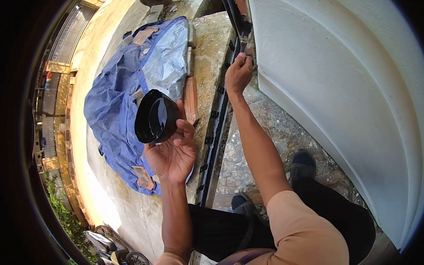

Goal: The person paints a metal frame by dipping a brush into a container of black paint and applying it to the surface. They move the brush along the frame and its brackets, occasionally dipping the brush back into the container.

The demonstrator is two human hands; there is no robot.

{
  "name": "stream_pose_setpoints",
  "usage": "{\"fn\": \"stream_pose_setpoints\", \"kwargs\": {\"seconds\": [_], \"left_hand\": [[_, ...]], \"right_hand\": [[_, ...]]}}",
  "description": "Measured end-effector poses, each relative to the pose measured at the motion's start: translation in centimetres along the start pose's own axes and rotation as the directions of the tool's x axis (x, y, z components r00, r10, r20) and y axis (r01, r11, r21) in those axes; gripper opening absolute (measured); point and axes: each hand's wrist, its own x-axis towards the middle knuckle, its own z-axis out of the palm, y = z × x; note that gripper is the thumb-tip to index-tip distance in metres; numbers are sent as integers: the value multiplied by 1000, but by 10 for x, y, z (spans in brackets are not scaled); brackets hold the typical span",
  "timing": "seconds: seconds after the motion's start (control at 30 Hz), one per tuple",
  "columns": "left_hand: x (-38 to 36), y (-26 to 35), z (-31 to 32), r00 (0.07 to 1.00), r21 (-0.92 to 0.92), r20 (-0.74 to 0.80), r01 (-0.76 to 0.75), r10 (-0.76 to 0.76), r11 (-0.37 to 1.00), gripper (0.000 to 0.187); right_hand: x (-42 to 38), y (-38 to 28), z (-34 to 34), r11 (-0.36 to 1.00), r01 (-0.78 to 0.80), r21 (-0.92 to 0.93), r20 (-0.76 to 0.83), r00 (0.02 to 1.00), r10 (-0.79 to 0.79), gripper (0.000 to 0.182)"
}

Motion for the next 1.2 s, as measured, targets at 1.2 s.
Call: {"fn": "stream_pose_setpoints", "kwargs": {"seconds": [1.2], "left_hand": [[-13, 19, 28, 995, -72, -8, -95, 95, 993, 59]], "right_hand": [[-21, -60, 12, 717, -415, 560, 125, 898, 422, 42]]}}
